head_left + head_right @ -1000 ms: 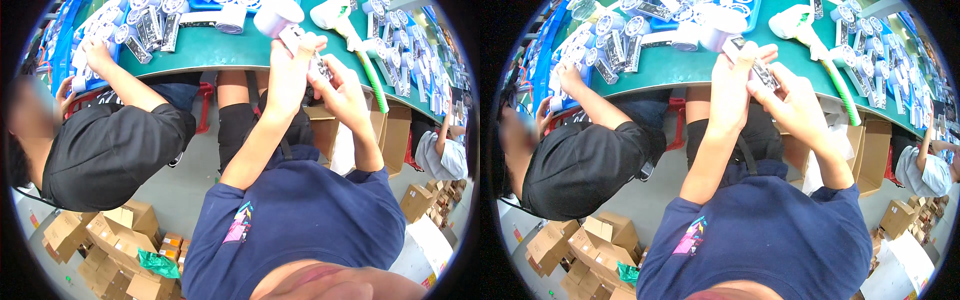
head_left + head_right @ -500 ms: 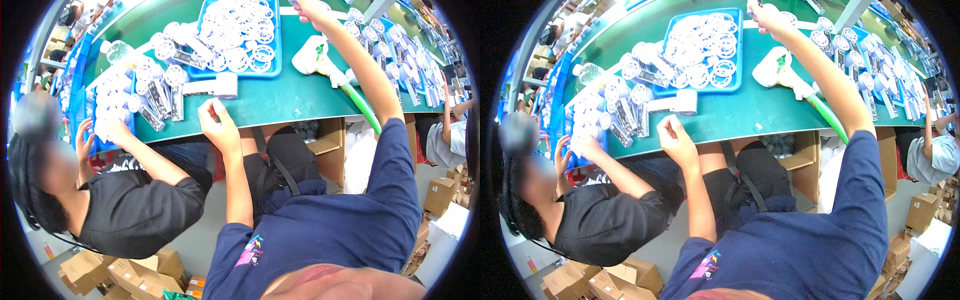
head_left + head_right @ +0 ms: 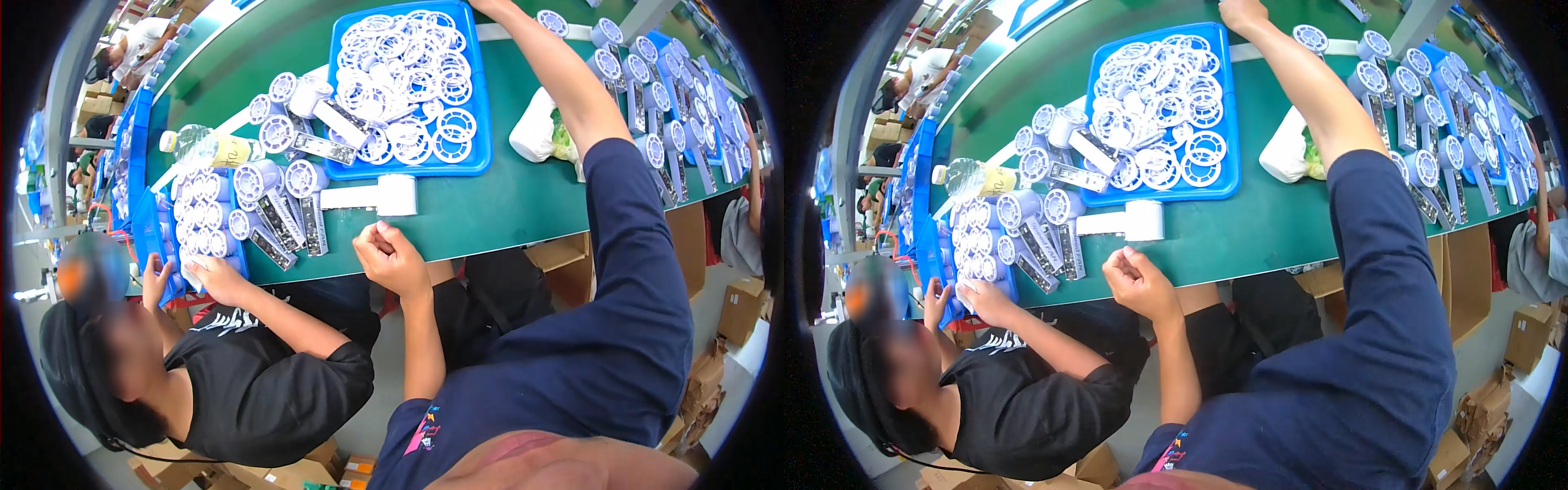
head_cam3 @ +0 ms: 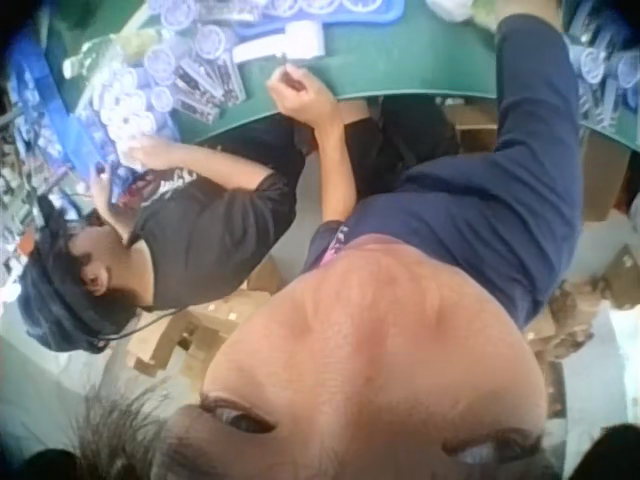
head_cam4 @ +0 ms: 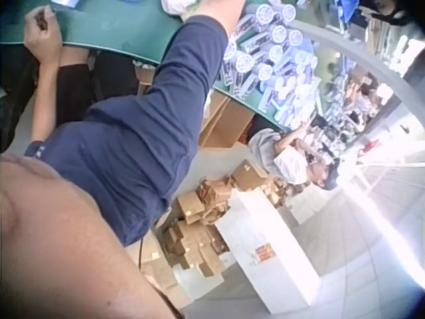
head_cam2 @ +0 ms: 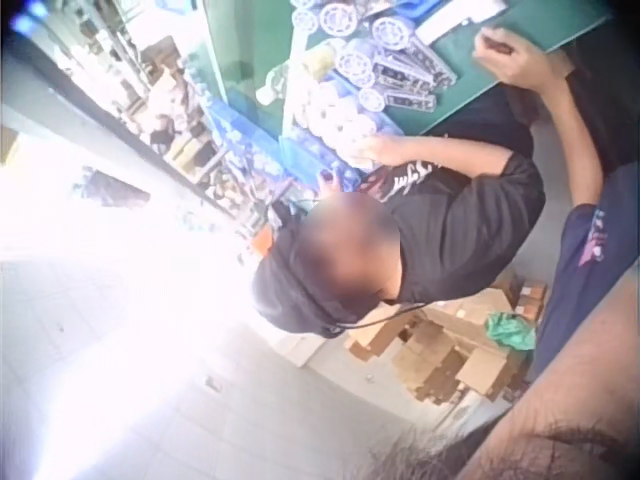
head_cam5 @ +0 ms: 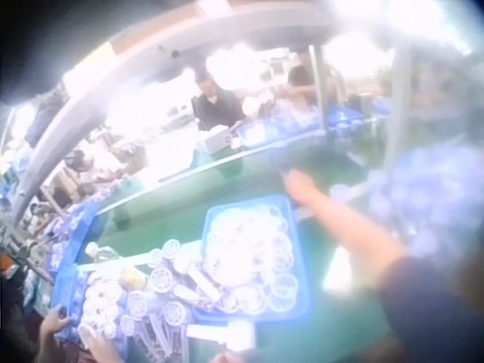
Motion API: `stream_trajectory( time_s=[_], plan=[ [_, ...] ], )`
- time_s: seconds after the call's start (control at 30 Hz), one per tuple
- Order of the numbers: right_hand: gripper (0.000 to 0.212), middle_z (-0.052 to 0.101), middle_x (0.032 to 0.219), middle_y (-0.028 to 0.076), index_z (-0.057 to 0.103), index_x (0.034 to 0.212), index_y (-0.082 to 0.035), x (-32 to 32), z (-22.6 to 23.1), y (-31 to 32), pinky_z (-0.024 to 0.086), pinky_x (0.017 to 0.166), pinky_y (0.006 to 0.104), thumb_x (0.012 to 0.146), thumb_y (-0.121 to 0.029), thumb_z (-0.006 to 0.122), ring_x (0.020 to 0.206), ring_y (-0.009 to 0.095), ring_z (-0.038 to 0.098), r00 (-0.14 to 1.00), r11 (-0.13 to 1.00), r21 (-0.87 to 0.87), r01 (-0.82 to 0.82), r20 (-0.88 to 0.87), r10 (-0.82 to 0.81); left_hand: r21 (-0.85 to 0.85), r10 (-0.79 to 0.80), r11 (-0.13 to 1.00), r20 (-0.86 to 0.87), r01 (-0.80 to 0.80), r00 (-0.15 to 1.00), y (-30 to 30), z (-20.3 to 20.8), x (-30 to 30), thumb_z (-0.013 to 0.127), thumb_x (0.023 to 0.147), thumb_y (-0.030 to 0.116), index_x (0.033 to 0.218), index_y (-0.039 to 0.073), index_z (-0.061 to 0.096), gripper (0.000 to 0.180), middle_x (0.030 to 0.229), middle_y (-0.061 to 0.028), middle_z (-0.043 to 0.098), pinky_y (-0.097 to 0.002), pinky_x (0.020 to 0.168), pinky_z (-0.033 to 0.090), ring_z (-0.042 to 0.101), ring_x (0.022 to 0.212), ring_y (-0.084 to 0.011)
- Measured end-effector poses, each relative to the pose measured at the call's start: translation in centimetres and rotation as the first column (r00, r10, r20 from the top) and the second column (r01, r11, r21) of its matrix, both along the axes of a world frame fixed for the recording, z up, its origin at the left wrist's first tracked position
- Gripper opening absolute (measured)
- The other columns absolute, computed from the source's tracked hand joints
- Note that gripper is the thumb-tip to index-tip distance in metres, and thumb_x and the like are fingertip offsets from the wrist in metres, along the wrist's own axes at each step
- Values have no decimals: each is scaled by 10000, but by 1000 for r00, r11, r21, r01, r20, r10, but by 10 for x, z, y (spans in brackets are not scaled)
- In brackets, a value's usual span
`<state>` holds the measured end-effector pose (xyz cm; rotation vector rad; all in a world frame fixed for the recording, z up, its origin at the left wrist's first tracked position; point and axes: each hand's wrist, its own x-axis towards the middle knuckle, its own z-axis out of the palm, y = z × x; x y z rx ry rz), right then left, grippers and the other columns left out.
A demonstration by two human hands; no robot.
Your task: Manually assemble components of handheld portable fans on a production line.
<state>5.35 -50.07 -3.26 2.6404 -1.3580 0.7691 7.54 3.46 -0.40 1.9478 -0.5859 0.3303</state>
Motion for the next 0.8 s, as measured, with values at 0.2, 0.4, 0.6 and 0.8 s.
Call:
stream_trajectory(
  time_s=[0.2, 0.4, 0.6, 0.8],
  plan=[
    [466, 672, 1057, 273, 687, 993, 37, -1, 42, 44, 516, 832, 543, 989, -381, 482, 956, 460, 650, 971, 967, 253, 37, 220, -95, -7, 9, 1000, 3, -9, 1000, -2, -2, 1, 610, 933, 74, 889, -4, 573, 96, 736, -53, 491, -321, 514, 347, 393, 543, -141],
    [442, 668, 1037, 282, 677, 960, 10, -73, 100, 82, 509, 847, 538, 952, -403, 520, 986, 462, 631, 992, 990, 126, 68, 102, -81, -39, -56, 998, 0, 56, 998, -6, 1, 0, 604, 940, 78, 916, -16, 585, 99, 802, -81, 538, -330, 539, 386, 453, 579, -170],
    [462, 693, 945, 243, 700, 943, 11, -160, 100, 156, 557, 745, 488, 894, -439, 606, 841, 405, 686, 992, 995, 42, 95, -88, -91, -79, -96, 992, 26, 98, 995, 2, 0, 3, 605, 939, 85, 947, -28, 582, 115, 847, -129, 580, -364, 606, 454, 558, 692, -246],
    [437, 720, 978, 225, 721, 990, -1, -179, 86, 208, 563, 797, 495, 858, -412, 652, 900, 394, 706, 965, 931, 307, 196, -231, -127, -115, -160, 980, 29, 163, 987, 7, 2, 0, 596, 933, 66, 961, -32, 571, 105, 850, -139, 568, -393, 656, 477, 566, 704, -260]
  ],
)
